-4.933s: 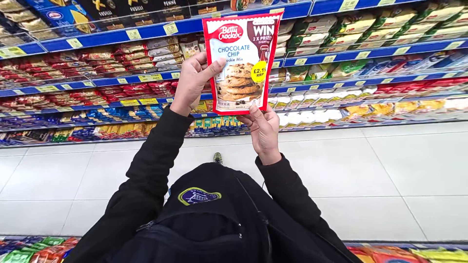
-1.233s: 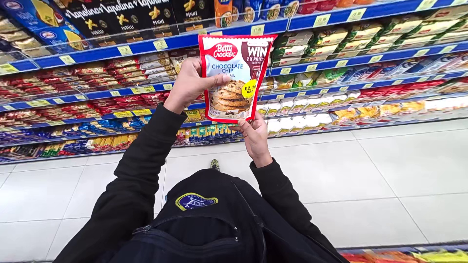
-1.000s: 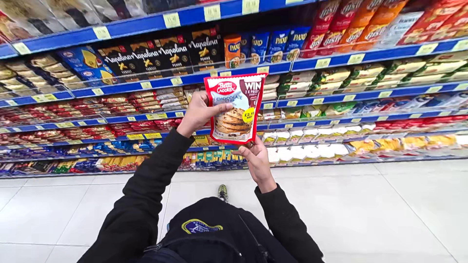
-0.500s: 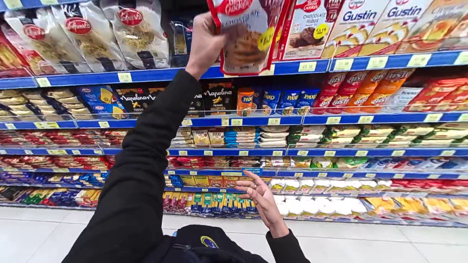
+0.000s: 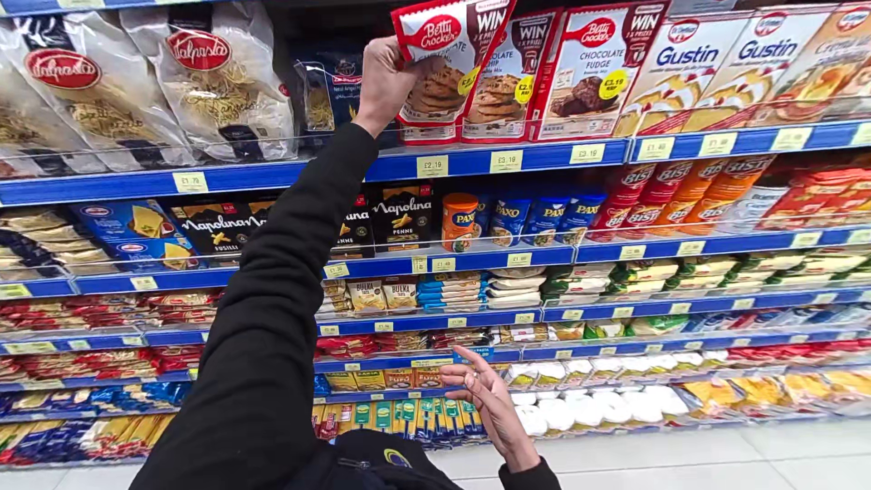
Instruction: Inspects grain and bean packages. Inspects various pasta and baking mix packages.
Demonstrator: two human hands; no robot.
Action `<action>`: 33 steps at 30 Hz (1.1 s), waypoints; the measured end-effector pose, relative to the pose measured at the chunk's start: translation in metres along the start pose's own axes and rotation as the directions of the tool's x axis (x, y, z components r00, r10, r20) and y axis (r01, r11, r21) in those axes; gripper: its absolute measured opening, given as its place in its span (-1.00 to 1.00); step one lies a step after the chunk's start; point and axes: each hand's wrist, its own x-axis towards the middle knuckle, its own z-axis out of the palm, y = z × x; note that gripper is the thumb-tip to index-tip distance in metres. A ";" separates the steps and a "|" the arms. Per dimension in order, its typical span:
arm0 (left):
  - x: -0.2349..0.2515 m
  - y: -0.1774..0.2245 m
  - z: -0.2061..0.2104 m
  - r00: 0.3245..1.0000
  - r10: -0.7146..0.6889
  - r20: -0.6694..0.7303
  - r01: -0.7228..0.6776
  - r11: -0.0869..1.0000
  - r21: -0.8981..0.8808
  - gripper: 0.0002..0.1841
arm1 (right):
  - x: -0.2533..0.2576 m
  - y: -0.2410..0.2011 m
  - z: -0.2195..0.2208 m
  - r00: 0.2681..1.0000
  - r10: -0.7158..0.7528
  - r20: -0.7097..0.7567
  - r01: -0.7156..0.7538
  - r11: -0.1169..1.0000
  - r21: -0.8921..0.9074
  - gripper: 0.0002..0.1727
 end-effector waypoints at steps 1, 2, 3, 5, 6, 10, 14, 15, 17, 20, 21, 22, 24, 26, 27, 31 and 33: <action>-0.002 -0.004 -0.001 1.000 -0.012 0.010 0.012 1.000 -0.011 -0.80 | 0.003 0.001 0.000 1.000 0.006 -0.003 -0.006 1.000 -0.005 -0.05; -0.004 -0.007 -0.003 0.999 -0.039 0.021 0.039 0.999 -0.018 -0.80 | 0.006 0.003 0.000 1.000 0.009 -0.005 -0.009 1.000 -0.004 -0.04; -0.006 -0.009 -0.005 0.996 -0.081 0.029 0.081 0.997 -0.018 -0.78 | 0.009 0.006 0.001 1.000 0.012 -0.007 -0.012 1.000 -0.003 -0.04; -0.009 -0.012 -0.008 0.981 -0.190 0.044 0.189 0.982 0.014 -0.78 | 0.015 0.010 0.003 1.000 0.023 -0.021 -0.023 1.000 -0.007 -0.02; -0.010 -0.014 -0.009 0.968 -0.246 0.048 0.244 0.969 0.042 -0.78 | 0.017 0.012 0.004 0.999 0.031 -0.031 -0.031 0.999 -0.013 -0.02; -0.010 -0.027 -0.017 0.922 -0.383 0.058 0.363 0.906 0.220 -0.61 | 0.024 0.018 0.010 0.997 0.061 -0.049 -0.063 0.998 -0.022 -0.07; -0.010 -0.026 -0.017 0.891 -0.444 -0.090 0.436 0.784 0.441 -0.30 | 0.022 0.024 0.012 0.996 0.071 -0.047 -0.072 0.997 -0.010 -0.08; -0.011 -0.021 -0.016 0.890 -0.439 -0.121 0.438 0.754 0.490 -0.22 | 0.020 0.025 0.013 0.996 0.072 -0.057 -0.072 0.997 0.001 -0.08; -0.017 -0.006 -0.012 0.892 -0.418 -0.170 0.438 0.715 0.545 -0.05 | 0.014 0.024 0.012 0.994 0.069 -0.081 -0.068 0.998 0.017 -0.08; -0.029 0.019 -0.006 0.942 -0.257 -0.215 0.335 0.708 0.622 -0.06 | 0.007 0.020 0.013 0.994 0.039 -0.101 -0.037 0.999 0.025 -0.10; -0.036 0.029 -0.003 0.965 -0.159 -0.208 0.256 0.730 0.633 -0.13 | 0.005 0.019 0.014 0.994 0.020 -0.107 -0.017 0.999 0.027 -0.11; -0.046 0.039 -0.002 0.980 -0.054 -0.193 0.168 0.751 0.639 -0.23 | 0.002 0.018 0.014 0.994 0.000 -0.111 0.003 1.000 0.020 -0.13; -0.073 0.069 0.004 0.988 0.054 -0.142 0.041 0.805 0.592 -0.36 | -0.007 0.015 0.015 0.992 -0.048 -0.115 0.049 0.999 0.005 -0.12; -0.114 0.105 0.008 0.998 0.012 -0.061 0.021 0.862 0.507 -0.47 | -0.011 0.012 0.018 0.987 -0.111 -0.112 0.111 0.994 -0.005 -0.14; -0.143 0.124 0.009 0.997 -0.074 -0.009 0.071 0.896 0.438 -0.52 | -0.016 0.012 0.021 0.981 -0.150 -0.122 0.150 0.989 -0.009 -0.20; -0.277 0.190 0.019 0.876 -0.475 0.081 0.469 0.879 0.083 -0.61 | -0.043 0.012 0.027 0.961 -0.271 -0.061 0.277 0.954 0.113 -0.48; -0.342 0.221 0.024 0.729 -0.680 0.074 0.684 0.724 -0.090 -0.62 | -0.058 0.008 0.033 0.960 -0.277 0.045 0.261 0.938 0.228 -0.47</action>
